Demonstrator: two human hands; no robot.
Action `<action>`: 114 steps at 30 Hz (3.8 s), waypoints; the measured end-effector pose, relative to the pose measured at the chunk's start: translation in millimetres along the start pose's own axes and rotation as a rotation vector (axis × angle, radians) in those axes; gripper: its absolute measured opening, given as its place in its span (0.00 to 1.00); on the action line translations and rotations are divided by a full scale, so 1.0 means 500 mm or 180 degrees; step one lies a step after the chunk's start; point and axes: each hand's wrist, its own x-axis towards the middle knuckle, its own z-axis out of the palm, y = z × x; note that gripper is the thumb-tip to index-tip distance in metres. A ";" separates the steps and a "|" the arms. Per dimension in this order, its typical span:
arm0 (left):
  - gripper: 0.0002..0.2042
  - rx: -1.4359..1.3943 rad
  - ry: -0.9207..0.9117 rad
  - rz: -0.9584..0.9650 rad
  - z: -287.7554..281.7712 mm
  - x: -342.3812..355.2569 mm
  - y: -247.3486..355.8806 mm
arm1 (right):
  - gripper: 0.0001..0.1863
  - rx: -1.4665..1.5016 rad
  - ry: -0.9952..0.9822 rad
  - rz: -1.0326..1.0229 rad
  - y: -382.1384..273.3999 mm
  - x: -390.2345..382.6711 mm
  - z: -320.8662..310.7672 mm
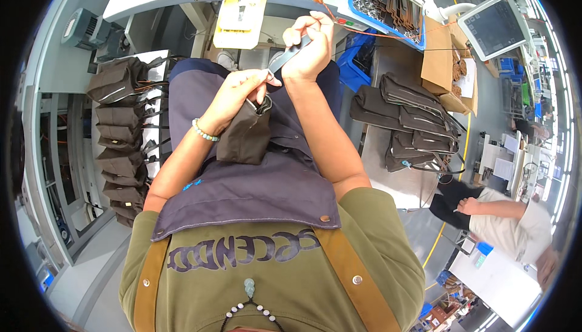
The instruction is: The worker is sewing small fabric or leather pouches using an industrial sewing machine.
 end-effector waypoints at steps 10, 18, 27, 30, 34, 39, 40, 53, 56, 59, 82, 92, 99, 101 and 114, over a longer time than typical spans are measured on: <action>0.16 0.0314 0.0919 0.0496 -0.038 -0.001 -0.019 | 0.24 -0.1248 -0.0457 0.1537 -0.053 -0.046 -0.024; 0.15 -0.0332 0.0552 0.0476 -0.053 -0.007 -0.038 | 0.19 -0.1379 -0.0806 0.1974 -0.069 -0.054 -0.061; 0.18 -0.0215 0.1272 0.0520 -0.040 -0.004 -0.039 | 0.19 -0.0795 -0.0395 0.1876 -0.029 -0.099 -0.042; 0.20 -0.0032 0.1332 0.0434 -0.055 -0.008 -0.041 | 0.20 -0.0987 -0.0405 0.1714 -0.033 -0.092 -0.040; 0.18 0.0506 0.1163 0.0662 -0.042 -0.014 -0.024 | 0.22 -0.0891 -0.0536 0.1870 -0.034 -0.096 -0.037; 0.16 0.0336 0.1246 0.0666 -0.042 -0.015 -0.027 | 0.27 -0.0571 -0.0312 0.2455 -0.014 -0.122 -0.045; 0.16 0.0386 0.1263 0.0659 -0.043 -0.014 -0.035 | 0.28 -0.0828 -0.0349 0.2511 -0.014 -0.127 -0.026; 0.17 0.0635 0.1290 0.0613 -0.060 -0.022 -0.026 | 0.16 -0.0721 -0.0245 0.2073 -0.057 -0.093 -0.029; 0.18 0.0550 0.1216 0.0719 -0.066 -0.029 0.005 | 0.14 -0.1895 -0.0545 0.1187 -0.128 -0.022 -0.003; 0.20 0.0635 0.1085 0.0612 -0.085 -0.035 0.012 | 0.13 -0.2703 -0.0674 0.0270 -0.193 0.066 0.071; 0.19 0.4034 0.1247 0.1783 -0.046 -0.066 0.130 | 0.12 -0.4260 -0.3364 -0.1380 -0.074 0.191 0.198; 0.09 0.4928 0.1422 0.1665 -0.035 -0.010 0.117 | 0.07 -0.5226 -0.3939 -0.2805 -0.052 0.207 0.168; 0.09 0.5301 0.1357 0.1773 -0.042 -0.005 0.120 | 0.10 -0.4694 -0.2318 -0.2052 -0.042 0.129 0.182; 0.09 0.5411 0.1364 0.1857 -0.047 -0.002 0.118 | 0.10 -0.4631 -0.2171 -0.2192 -0.049 0.135 0.161; 0.07 0.5263 0.1231 0.1719 -0.036 0.004 0.141 | 0.13 -0.4188 -0.2471 -0.0805 -0.073 0.101 0.051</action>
